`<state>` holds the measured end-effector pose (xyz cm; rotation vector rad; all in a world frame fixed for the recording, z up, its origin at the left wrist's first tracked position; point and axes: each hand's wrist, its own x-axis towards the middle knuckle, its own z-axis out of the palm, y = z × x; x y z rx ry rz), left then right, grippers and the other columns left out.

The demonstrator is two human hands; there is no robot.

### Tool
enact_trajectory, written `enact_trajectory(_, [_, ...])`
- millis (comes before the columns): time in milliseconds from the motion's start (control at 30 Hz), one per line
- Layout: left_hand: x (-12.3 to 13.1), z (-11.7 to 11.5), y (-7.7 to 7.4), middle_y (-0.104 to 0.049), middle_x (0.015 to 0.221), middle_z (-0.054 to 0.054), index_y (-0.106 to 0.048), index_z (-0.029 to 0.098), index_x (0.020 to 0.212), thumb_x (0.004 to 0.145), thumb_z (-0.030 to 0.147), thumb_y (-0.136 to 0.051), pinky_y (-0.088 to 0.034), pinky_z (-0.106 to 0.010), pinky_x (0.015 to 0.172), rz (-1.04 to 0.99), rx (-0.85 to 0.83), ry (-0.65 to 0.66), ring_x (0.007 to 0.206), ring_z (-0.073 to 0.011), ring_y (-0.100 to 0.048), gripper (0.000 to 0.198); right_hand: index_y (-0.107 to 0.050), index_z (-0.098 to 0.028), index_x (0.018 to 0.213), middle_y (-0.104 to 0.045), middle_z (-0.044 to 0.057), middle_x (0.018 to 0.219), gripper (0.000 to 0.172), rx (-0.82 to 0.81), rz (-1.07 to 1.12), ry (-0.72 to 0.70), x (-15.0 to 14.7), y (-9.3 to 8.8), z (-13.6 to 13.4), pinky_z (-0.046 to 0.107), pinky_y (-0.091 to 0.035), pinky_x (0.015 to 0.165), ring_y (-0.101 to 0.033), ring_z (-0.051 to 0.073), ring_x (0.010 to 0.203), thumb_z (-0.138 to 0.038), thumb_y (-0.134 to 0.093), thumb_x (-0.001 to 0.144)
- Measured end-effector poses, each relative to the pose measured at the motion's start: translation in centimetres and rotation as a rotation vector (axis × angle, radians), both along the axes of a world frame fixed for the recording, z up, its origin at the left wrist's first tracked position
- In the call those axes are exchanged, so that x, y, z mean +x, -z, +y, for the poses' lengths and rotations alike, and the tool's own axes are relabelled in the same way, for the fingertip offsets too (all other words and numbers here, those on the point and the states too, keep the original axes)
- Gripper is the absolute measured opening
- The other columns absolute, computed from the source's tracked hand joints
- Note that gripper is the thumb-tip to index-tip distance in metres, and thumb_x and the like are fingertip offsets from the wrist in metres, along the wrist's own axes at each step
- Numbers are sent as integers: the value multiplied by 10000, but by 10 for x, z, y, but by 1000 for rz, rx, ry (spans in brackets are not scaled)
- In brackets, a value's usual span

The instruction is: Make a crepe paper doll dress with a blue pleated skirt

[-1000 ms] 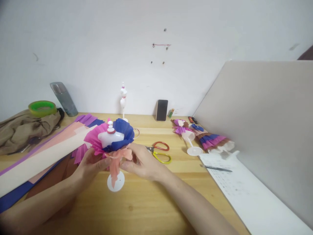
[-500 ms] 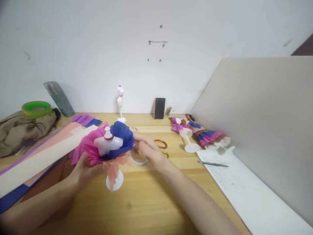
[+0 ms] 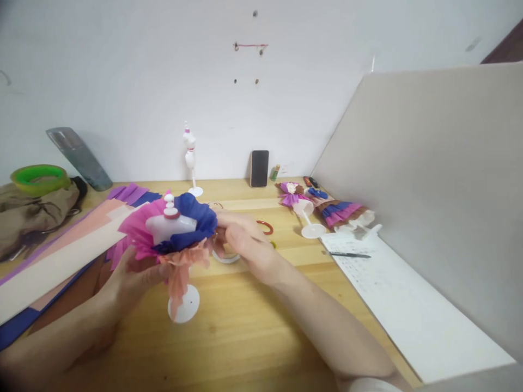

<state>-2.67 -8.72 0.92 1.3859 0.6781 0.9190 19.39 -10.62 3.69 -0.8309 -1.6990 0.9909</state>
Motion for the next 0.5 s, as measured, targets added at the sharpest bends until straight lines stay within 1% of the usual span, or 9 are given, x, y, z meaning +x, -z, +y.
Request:
enact_trajectory(67, [2, 1, -3, -722, 821, -63, -737, 151, 862, 733, 379, -798, -529, -265, 670, -26, -9, -4, 737, -184, -642, 269, -712, -236, 1025, -692, 89, 974, 593, -33, 103, -61, 1, 1, 0, 371, -517, 694, -644, 255, 818, -735, -457, 833])
enact_trajectory(100, [3, 1, -4, -713, 800, -55, -733, 150, 858, 734, 374, -798, -519, -251, 647, -40, -15, -7, 706, -166, -625, 264, -711, -239, 1049, -688, 82, 977, 553, -66, 166, -92, 1, 2, 1, 362, -509, 688, -637, 249, 815, -703, -504, 831])
enact_trajectory(200, [4, 1, -8, -690, 766, -32, -725, 159, 890, 733, 374, -800, -473, -209, 576, -56, -52, -37, 646, -127, -580, 276, -704, -236, 1088, -665, 60, 862, 518, -89, 243, -91, 1, 4, 7, 310, -453, 590, -589, 200, 705, -659, -531, 846])
enact_trajectory(233, [5, 1, -10, -685, 770, -29, -723, 163, 910, 731, 379, -801, -462, -203, 566, -52, -71, -48, 643, -123, -574, 291, -704, -222, 1072, -647, 53, 811, 505, -82, 253, -77, 0, 5, 9, 295, -426, 560, -566, 183, 668, -645, -536, 852])
enact_trajectory(300, [7, 2, -14, -678, 791, -30, -716, 168, 947, 726, 388, -802, -450, -201, 553, -40, -120, -82, 651, -126, -575, 323, -703, -189, 971, -602, 37, 724, 471, -73, 236, -67, -4, 9, 13, 276, -377, 527, -520, 157, 615, -620, -548, 858])
enact_trajectory(400, [10, 2, -19, -652, 763, -14, -693, 190, 1046, 733, 363, -794, -466, -213, 572, -59, -186, -126, 665, -139, -588, 372, -654, -173, 815, -542, 9, 673, 403, -87, 189, -109, -12, 14, 15, 259, -353, 535, -468, 124, 582, -567, -582, 863])
enact_trajectory(500, [13, 3, -17, -658, 763, -6, -647, 216, 1171, 757, 314, -772, -505, -240, 668, -94, -218, -96, 722, -157, -629, 444, -634, -170, 826, -513, -11, 676, 365, -122, 161, -130, -22, 18, 15, 247, -361, 555, -434, 107, 586, -533, -616, 856])
